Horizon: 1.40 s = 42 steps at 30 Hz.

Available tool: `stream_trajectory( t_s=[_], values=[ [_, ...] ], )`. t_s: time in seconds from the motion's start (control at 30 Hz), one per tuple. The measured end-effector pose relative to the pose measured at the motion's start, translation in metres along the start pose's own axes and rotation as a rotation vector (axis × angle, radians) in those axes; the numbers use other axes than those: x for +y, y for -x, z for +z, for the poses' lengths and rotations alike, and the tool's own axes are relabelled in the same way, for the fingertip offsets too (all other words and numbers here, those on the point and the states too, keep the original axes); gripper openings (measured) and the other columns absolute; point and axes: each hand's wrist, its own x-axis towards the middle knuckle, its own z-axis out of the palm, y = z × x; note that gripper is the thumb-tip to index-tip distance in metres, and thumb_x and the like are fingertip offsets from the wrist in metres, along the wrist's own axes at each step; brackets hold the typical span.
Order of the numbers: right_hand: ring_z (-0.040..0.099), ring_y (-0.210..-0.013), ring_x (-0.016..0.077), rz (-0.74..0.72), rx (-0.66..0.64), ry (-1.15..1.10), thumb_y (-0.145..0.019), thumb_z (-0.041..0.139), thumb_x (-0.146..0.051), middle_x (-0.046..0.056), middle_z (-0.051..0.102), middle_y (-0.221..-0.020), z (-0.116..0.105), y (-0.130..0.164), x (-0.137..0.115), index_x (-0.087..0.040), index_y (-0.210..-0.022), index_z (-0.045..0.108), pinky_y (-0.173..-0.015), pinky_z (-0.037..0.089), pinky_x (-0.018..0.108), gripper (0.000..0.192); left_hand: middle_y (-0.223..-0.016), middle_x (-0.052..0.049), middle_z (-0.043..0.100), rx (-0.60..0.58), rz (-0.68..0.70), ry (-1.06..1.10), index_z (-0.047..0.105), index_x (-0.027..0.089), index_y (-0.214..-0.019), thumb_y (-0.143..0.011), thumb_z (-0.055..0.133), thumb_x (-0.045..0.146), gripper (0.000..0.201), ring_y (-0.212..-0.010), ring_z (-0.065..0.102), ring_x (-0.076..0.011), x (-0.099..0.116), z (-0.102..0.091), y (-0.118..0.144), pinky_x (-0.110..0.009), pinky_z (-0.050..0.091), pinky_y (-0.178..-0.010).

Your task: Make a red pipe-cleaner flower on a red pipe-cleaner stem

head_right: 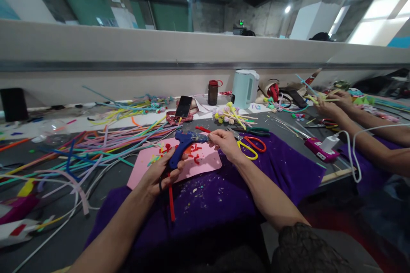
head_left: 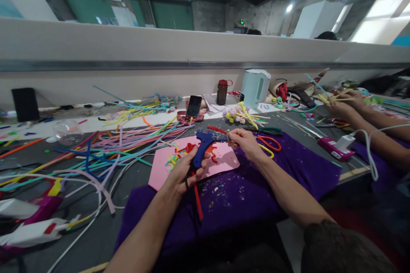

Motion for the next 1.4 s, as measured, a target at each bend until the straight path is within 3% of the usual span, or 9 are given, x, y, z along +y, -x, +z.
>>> stream_trajectory(
  t_s=[0.13,0.33,0.43,0.7,0.83,1.03,1.2,1.4],
  values=[
    [0.049,-0.046,0.0079,-0.039,0.027,0.008,-0.07,0.061,-0.035,-0.001,0.058,-0.055,0.0,-0.001,0.004,-0.014,-0.07,0.061,-0.044,0.036,0.019,0.021,-0.06,-0.002,0.058,0.058,0.069,-0.094,0.06,0.009,-0.087,-0.079,0.05,0.044,0.037,-0.038,0.048,-0.0043,-0.005,0.0,-0.001,-0.011,0.029,-0.026],
    [0.041,-0.037,0.0047,-0.032,0.043,0.092,-0.068,0.061,-0.032,-0.003,0.057,-0.051,-0.003,-0.003,0.001,-0.014,-0.065,0.059,-0.036,0.03,0.017,0.019,-0.048,-0.002,0.056,0.049,0.173,-0.371,0.058,0.009,-0.071,-0.073,0.058,0.043,0.034,-0.03,0.041,-0.0043,-0.012,-0.001,-0.003,-0.013,0.025,-0.026],
    [0.038,-0.033,0.0042,0.017,0.019,0.076,-0.067,0.062,-0.033,-0.004,0.055,-0.046,-0.005,-0.003,-0.001,-0.014,-0.063,0.059,-0.033,0.028,0.017,0.02,-0.052,-0.002,0.058,0.079,0.187,-0.372,0.058,0.01,-0.074,-0.071,0.061,0.042,0.033,-0.032,0.043,-0.0046,-0.012,0.0,-0.003,-0.013,0.026,-0.027],
    [0.054,-0.046,0.0089,0.162,-0.119,-0.09,-0.074,0.056,-0.044,0.004,0.064,-0.061,-0.018,-0.006,-0.006,-0.013,-0.075,0.064,-0.039,0.037,0.018,0.032,-0.049,-0.001,0.055,0.102,0.138,-0.288,0.059,0.009,-0.072,-0.074,0.058,0.041,0.031,-0.029,0.04,-0.0032,-0.006,0.0,-0.002,-0.013,0.023,-0.025],
    [0.052,-0.045,0.0081,0.137,-0.131,-0.049,-0.074,0.056,-0.045,0.003,0.064,-0.061,-0.014,-0.003,-0.01,-0.013,-0.072,0.063,-0.04,0.036,0.018,0.033,-0.049,0.0,0.055,0.106,0.131,-0.246,0.058,0.009,-0.071,-0.076,0.056,0.039,0.03,-0.028,0.039,-0.0024,-0.004,0.002,-0.001,-0.013,0.023,-0.025],
    [0.048,-0.044,0.0062,0.012,-0.141,0.056,-0.067,0.065,-0.034,-0.002,0.059,-0.055,-0.01,-0.001,-0.008,-0.013,-0.068,0.062,-0.042,0.036,0.017,0.021,-0.053,0.0,0.056,0.094,0.164,-0.265,0.06,0.01,-0.083,-0.073,0.059,0.039,0.031,-0.03,0.041,-0.003,-0.005,0.001,-0.001,-0.013,0.026,-0.027],
    [0.046,-0.042,0.0052,-0.003,-0.144,0.051,-0.066,0.064,-0.031,-0.004,0.056,-0.053,-0.01,-0.002,-0.004,-0.014,-0.069,0.061,-0.041,0.035,0.017,0.017,-0.049,-0.001,0.056,0.111,0.176,-0.304,0.059,0.01,-0.071,-0.072,0.058,0.042,0.033,-0.031,0.042,-0.0039,-0.007,0.0,0.0,-0.013,0.024,-0.027],
    [0.047,-0.044,0.0063,-0.055,-0.006,-0.089,-0.066,0.064,-0.028,-0.004,0.055,-0.054,0.004,0.001,-0.004,-0.016,-0.071,0.059,-0.044,0.038,0.019,0.015,-0.044,-0.002,0.055,0.122,0.186,-0.339,0.057,0.01,-0.063,-0.074,0.055,0.047,0.039,-0.028,0.041,-0.0038,-0.01,0.004,-0.001,-0.013,0.023,-0.028]
  ],
)
